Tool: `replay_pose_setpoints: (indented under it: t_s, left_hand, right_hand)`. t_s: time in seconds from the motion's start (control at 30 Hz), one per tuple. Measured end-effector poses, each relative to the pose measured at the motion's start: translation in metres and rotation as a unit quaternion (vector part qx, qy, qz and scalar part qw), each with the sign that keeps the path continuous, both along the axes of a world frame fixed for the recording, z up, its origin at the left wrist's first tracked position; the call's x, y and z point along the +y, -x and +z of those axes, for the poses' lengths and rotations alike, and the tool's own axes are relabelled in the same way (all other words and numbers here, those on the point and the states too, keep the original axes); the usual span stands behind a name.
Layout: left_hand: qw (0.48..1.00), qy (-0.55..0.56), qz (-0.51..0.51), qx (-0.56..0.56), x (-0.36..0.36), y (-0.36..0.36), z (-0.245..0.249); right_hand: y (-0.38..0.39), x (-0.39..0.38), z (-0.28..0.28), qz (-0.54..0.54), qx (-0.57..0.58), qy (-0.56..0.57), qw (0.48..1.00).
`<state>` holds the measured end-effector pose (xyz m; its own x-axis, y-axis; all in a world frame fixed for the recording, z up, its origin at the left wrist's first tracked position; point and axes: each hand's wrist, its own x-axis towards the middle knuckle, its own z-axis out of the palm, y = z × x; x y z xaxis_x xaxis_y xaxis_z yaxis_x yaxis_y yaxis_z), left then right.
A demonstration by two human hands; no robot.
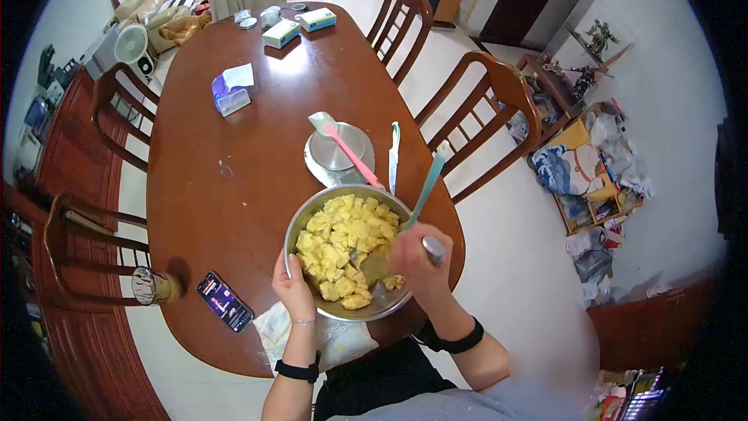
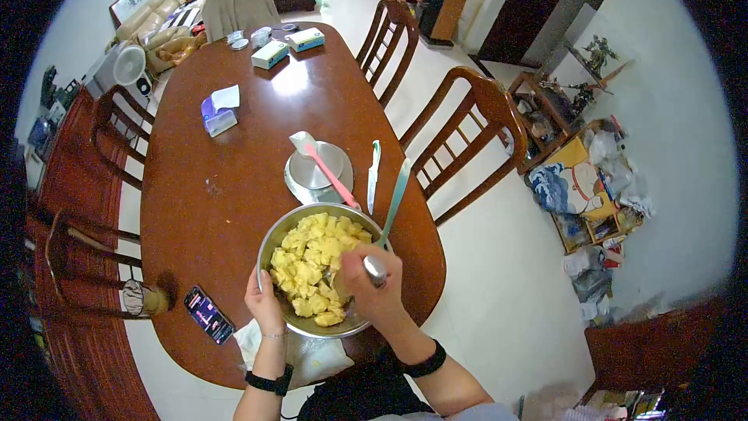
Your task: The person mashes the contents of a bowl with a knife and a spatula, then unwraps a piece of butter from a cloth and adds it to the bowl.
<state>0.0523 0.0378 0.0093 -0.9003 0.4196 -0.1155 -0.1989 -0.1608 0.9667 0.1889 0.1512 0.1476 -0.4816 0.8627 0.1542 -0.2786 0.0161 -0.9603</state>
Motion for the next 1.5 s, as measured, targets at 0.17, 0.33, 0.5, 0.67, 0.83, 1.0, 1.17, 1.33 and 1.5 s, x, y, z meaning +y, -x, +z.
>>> replay_pose_setpoints:
  t_s: [0.17,0.33,0.5,0.67,0.83,1.0,1.17,1.33,1.5]
  left_hand:
    - [1.0,-0.007,0.006,-0.004,-0.001,-0.003,0.005]
    - [0.999,0.002,0.032,-0.006,-0.003,-0.011,0.002]
    - [0.999,-0.007,0.047,-0.002,-0.004,-0.011,0.001]
    - [0.999,-0.011,0.046,-0.017,-0.005,-0.008,-0.006]
    - [0.999,-0.006,0.052,-0.011,-0.002,-0.009,0.006]
    - [0.997,0.024,0.071,0.004,-0.002,-0.021,0.0]
    - [0.993,0.014,0.113,0.019,0.001,-0.04,-0.012]
    - [0.993,0.0,0.116,0.002,0.004,-0.044,-0.003]
    - [0.987,0.028,0.159,-0.004,0.008,-0.047,-0.009]
  right_hand:
    - [-0.006,0.01,-0.017,-0.05,0.091,0.111,0.988]
    - [0.006,-0.012,-0.015,0.022,-0.02,-0.177,0.984]
    - [0.014,-0.021,-0.022,0.105,-0.056,-0.207,0.971]
    - [0.017,-0.001,-0.048,-0.041,-0.03,-0.084,0.995]
    - [0.007,0.0,0.001,-0.115,0.016,0.032,0.993]
    - [0.001,-0.014,0.022,-0.085,0.074,-0.076,0.991]
    - [0.007,-0.021,0.011,-0.092,0.057,-0.063,0.992]
    - [0.01,-0.015,-0.011,-0.11,0.059,-0.051,0.991]
    - [0.015,-0.01,-0.028,-0.106,0.085,-0.089,0.987]
